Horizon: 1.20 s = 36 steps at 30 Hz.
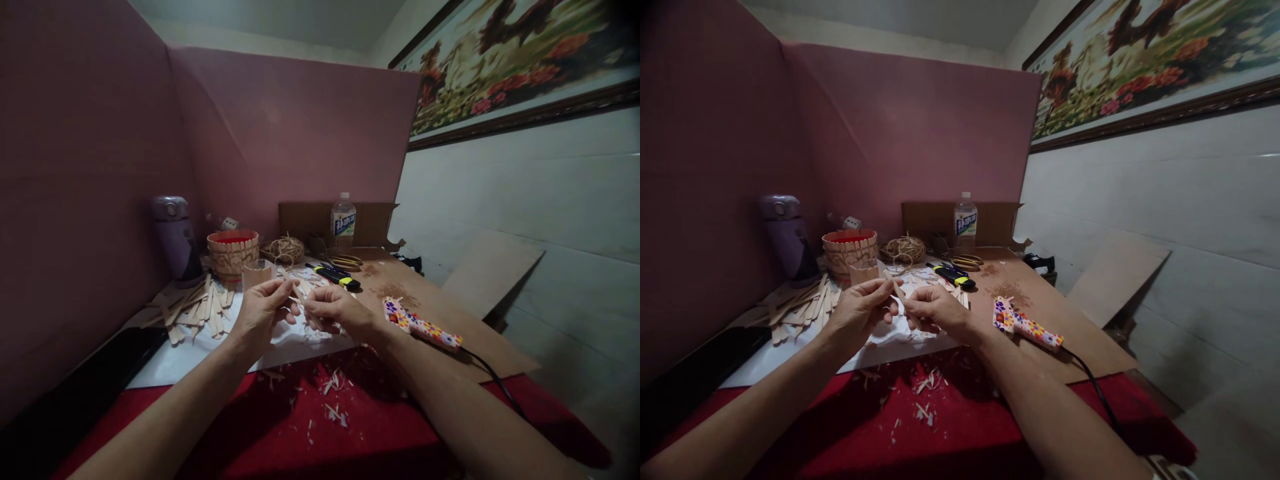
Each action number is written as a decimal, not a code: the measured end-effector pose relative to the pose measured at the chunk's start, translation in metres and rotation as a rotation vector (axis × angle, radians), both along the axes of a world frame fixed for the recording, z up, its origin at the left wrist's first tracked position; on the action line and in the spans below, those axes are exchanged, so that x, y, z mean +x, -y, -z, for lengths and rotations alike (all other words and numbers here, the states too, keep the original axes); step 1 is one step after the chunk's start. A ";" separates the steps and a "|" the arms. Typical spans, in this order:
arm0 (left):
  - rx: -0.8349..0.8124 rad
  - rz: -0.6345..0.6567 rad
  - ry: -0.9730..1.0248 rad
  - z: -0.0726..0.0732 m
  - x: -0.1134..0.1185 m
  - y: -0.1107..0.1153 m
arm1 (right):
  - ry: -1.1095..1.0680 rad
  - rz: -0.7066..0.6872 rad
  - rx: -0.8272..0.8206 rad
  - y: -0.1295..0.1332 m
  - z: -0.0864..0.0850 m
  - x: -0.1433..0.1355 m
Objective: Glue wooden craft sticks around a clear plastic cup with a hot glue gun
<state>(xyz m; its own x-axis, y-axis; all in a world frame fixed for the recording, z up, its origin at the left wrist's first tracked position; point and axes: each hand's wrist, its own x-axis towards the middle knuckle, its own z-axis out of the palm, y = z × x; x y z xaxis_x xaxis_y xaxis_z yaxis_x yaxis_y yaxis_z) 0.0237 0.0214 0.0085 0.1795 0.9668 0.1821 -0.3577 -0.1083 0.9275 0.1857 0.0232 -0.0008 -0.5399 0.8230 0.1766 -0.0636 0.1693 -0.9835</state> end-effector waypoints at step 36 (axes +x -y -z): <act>-0.001 -0.085 -0.140 0.014 0.000 -0.006 | 0.386 0.227 0.296 0.003 0.004 -0.002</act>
